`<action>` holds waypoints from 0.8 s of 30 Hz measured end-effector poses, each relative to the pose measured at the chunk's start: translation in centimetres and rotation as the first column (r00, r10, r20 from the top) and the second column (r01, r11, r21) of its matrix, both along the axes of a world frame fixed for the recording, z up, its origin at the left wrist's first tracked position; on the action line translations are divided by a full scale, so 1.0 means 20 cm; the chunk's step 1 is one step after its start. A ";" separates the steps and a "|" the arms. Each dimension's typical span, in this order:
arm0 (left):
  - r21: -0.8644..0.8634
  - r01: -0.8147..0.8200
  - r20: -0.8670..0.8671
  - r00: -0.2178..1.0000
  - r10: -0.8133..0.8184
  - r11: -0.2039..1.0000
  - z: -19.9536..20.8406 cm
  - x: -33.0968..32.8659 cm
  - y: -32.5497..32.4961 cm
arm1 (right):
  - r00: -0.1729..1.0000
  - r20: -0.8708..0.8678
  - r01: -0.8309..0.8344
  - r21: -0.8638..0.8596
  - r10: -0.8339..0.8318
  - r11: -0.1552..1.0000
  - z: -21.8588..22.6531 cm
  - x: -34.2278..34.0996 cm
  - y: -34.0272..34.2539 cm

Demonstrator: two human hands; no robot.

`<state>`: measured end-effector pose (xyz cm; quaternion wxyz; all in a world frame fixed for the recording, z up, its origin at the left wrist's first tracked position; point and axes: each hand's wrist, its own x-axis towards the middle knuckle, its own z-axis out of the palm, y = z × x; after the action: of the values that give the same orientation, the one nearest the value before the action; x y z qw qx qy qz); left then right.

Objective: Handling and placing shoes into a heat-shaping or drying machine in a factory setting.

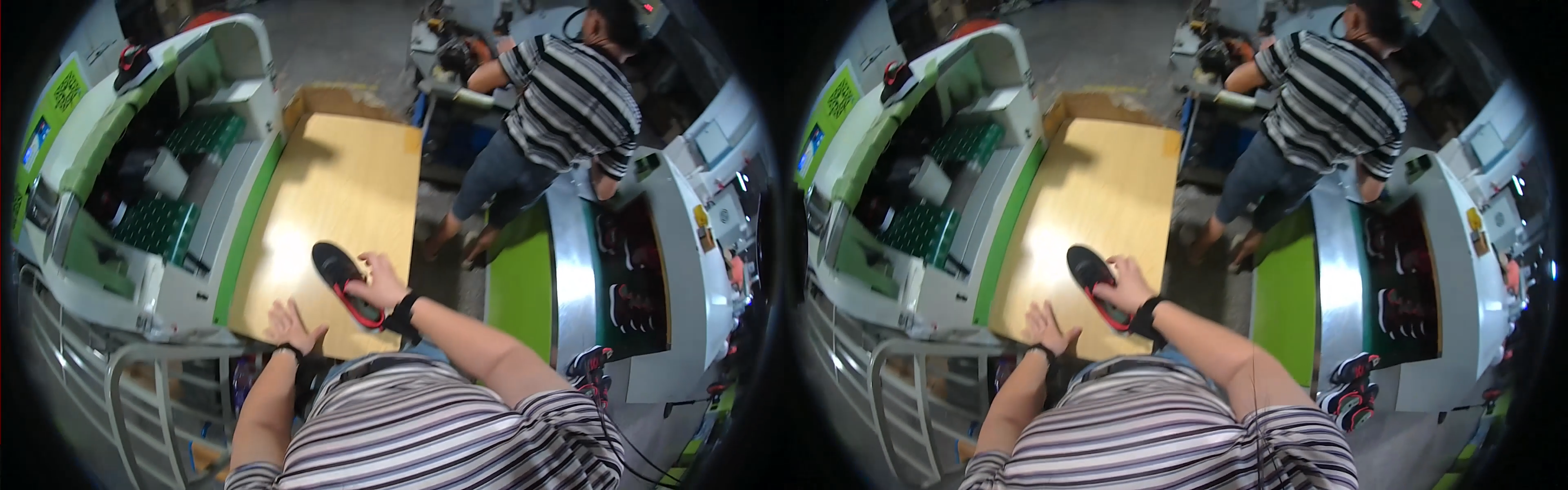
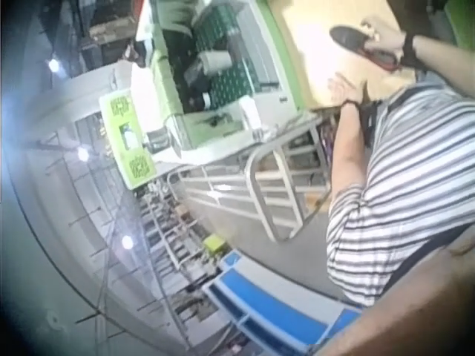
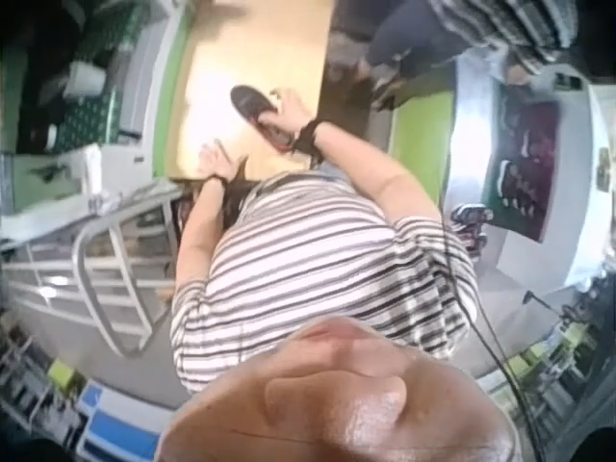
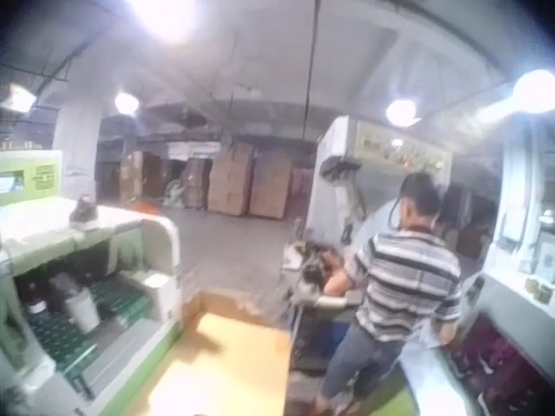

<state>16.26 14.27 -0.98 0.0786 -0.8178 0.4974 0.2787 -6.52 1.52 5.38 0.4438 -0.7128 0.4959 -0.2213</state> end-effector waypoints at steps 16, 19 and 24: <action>0.009 -0.003 -0.080 0.997 0.004 1.000 0.01 0.01 0.00 | 0.983 -0.137 -0.110 0.101 0.123 0.989 -0.10 0.04 0.15; 0.022 -0.005 -0.093 0.996 0.007 1.000 0.04 0.01 0.00 | 0.994 -0.045 -0.098 0.075 0.101 0.992 -0.15 0.05 0.16; 0.039 -0.027 -0.100 0.995 0.031 0.999 0.03 -0.01 0.00 | 0.995 -0.007 -0.098 0.039 0.098 0.994 -0.16 0.03 0.16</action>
<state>16.06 14.27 -0.39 0.0647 -0.8083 0.4834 0.3299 -5.84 4.69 2.15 0.4658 -0.7285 0.4665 -0.1865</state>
